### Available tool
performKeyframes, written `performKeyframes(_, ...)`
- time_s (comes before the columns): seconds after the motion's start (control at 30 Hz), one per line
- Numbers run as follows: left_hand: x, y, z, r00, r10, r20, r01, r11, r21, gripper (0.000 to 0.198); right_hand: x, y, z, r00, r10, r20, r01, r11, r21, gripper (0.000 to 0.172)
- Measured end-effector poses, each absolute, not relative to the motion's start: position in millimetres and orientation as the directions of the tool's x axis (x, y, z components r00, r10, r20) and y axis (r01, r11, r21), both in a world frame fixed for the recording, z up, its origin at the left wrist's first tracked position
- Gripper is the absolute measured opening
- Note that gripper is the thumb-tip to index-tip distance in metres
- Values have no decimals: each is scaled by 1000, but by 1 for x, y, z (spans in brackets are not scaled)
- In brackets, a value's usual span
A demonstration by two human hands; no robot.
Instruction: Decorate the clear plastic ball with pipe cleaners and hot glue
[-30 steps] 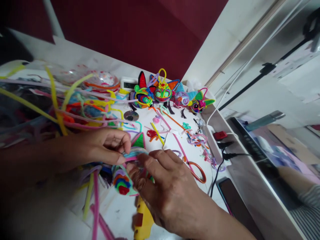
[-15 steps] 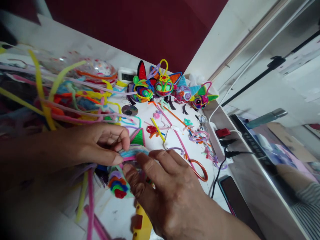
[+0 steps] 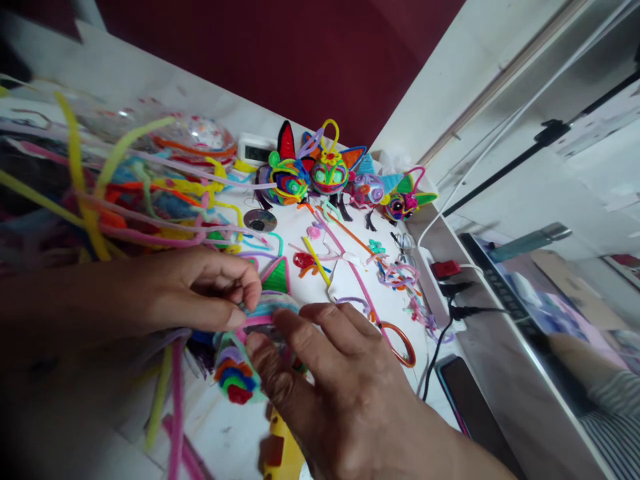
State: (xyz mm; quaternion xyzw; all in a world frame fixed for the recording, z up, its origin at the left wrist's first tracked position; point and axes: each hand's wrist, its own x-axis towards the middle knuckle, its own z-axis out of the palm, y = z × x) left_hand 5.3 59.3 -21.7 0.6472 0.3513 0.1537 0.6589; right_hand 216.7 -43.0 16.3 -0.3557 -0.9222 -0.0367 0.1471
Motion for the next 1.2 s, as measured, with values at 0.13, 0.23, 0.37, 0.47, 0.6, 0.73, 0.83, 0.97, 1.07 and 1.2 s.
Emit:
performKeyframes(0.13,4,59,-20,721,639,-268,242,130,962,11,217,-42,17,-704,645,298,663,747,-50,21)
performKeyframes(0.23,4,60,-21,717,638,-281,243,149,958,11,218,-43,18,-704,644,300,663,747,-49,20)
performKeyframes(0.37,6,61,-24,729,637,-250,210,139,968,11,219,-45,18,-705,641,304,663,747,-36,23)
performKeyframes(0.47,8,61,-26,725,649,-231,197,127,972,9,219,-46,18,-702,643,305,667,744,-33,24)
performKeyframes(0.6,9,58,-29,707,681,-191,172,97,980,9,219,-45,19,-698,650,300,671,740,-44,23)
performKeyframes(0.73,11,55,-30,667,725,-173,196,53,979,12,219,-45,20,-703,642,307,668,744,-25,24)
performKeyframes(0.83,12,55,-29,658,733,-173,218,35,975,13,220,-45,19,-707,636,310,664,748,-20,24)
performKeyframes(0.97,11,54,-28,650,736,-189,238,40,970,12,220,-45,18,-706,634,315,658,752,-40,25)
performKeyframes(1.07,11,54,-28,644,737,-207,252,50,966,13,219,-45,17,-701,641,313,656,751,-71,24)
performKeyframes(1.2,12,54,-28,643,738,-206,256,46,966,14,218,-44,17,-700,644,310,652,753,-91,24)
